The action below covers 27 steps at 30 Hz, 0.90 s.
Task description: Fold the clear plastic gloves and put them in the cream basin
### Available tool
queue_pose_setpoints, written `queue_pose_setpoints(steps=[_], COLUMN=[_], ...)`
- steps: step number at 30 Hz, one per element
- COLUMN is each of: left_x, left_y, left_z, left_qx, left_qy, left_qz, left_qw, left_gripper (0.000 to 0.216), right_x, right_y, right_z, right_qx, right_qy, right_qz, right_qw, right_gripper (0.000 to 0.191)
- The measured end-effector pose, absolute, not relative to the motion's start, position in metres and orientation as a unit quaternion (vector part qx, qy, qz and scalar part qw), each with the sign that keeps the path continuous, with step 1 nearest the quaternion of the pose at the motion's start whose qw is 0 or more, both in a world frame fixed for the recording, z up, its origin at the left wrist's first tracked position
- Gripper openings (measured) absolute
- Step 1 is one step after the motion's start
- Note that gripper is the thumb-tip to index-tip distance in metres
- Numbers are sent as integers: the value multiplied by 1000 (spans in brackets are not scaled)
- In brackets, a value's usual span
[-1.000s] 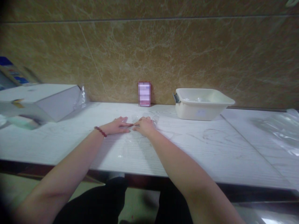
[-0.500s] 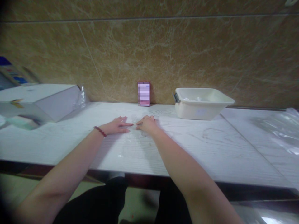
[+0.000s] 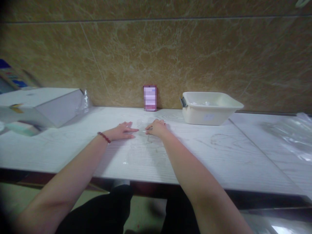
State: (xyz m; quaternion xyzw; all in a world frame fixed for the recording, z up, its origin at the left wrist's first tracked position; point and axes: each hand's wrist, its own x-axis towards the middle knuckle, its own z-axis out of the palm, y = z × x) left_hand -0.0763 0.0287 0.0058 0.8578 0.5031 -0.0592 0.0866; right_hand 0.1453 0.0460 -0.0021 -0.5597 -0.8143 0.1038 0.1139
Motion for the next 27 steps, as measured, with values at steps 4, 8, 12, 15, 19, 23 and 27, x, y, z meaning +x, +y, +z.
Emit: queue_pose_setpoints(steps=[4,8,12,15,19,23,27], left_x=[-76,-77,-78,-79,-82,-85,-87], left_y=[28,28,28,29,29,30,33], left_z=[7,7,7,7,7,6,2], left_qx=[855,856,858,858,856,861,857], left_qy=[506,505,502,500,503,498,504], left_qz=[-61,-64,-59,-58,-53,-6,44], left_qw=[92,90,94,99,104,109,101], left_gripper=[56,56,56,57,59,62,65], right_x=[149,154,159,161,162,162,162], right_y=[47,50,57,61,62,61,60], right_z=[0,1,-1,-3,-4,-4,-3], right_qx=[-556,-557,-535,-525,-525,-518,-509], right_qy=[-817,-815,-826,-832,-831,-835,-841], right_qz=[107,120,138,140,142,135,137], right_qw=[108,103,109,112,114,123,125], right_gripper=[36,35,30,30,32,31,30])
